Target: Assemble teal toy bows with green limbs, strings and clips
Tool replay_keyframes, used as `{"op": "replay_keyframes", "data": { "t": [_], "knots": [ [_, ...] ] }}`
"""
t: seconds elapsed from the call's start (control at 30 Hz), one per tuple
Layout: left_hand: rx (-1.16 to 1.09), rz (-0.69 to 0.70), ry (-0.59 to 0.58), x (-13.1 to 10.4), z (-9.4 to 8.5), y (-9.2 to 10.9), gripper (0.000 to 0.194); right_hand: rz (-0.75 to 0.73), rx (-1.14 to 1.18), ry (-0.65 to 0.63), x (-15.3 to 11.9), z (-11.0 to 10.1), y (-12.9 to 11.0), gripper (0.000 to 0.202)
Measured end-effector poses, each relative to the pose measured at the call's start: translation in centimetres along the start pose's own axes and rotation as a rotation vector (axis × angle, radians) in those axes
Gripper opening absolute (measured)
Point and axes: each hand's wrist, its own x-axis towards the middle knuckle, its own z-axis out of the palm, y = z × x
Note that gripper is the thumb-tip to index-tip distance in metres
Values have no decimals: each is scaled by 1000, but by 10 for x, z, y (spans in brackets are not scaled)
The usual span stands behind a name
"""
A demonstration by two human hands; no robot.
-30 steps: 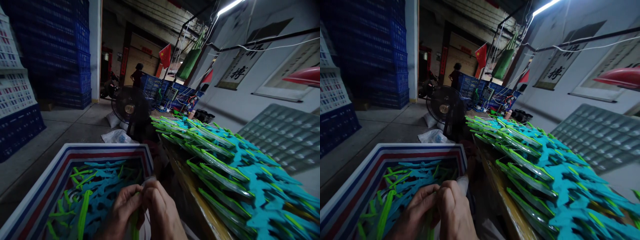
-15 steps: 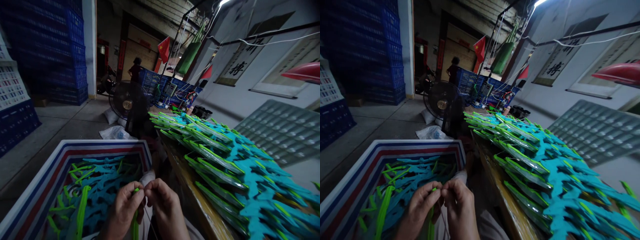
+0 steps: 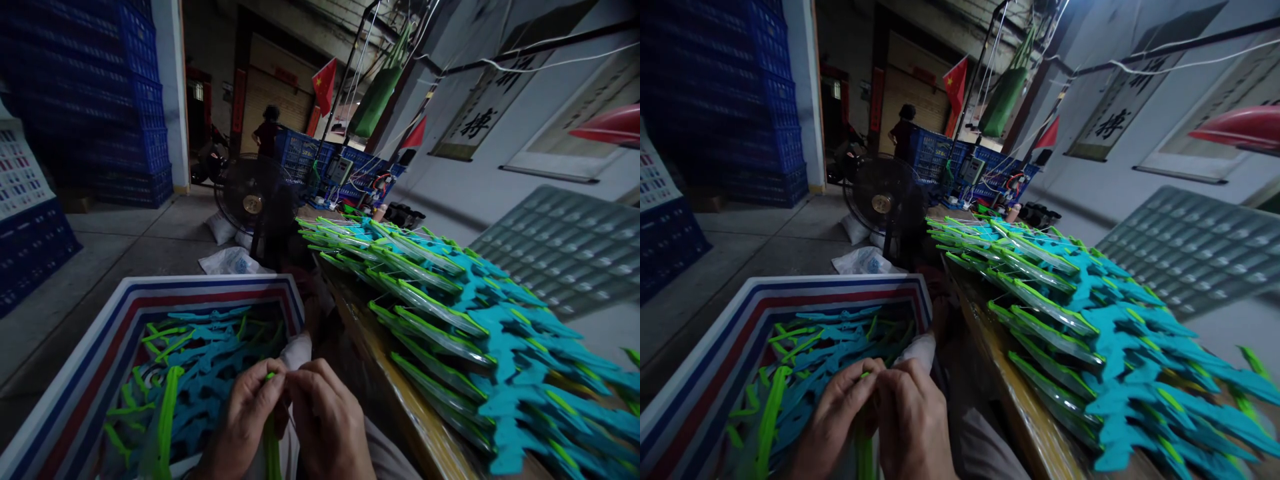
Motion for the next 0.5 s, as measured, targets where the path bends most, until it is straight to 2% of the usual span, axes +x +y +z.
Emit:
{"op": "replay_keyframes", "data": {
  "t": [0.13, 0.2, 0.4, 0.5],
  "knots": [
    [89, 10, -18, 3, 0, 1, 44, -118, -281, -134, 5, -6, 5, 25],
    [84, 0, -7, 4, 1, 0, 45, -150, -331, -134, 7, -8, 8, 28],
    [7, -21, -69, 4, 1, -2, 38, 3, -72, 2, 7, -7, 7, 20],
    [-18, -8, -99, 5, 0, -3, 37, 111, 36, 68, 7, -8, 3, 23]
  ]
}}
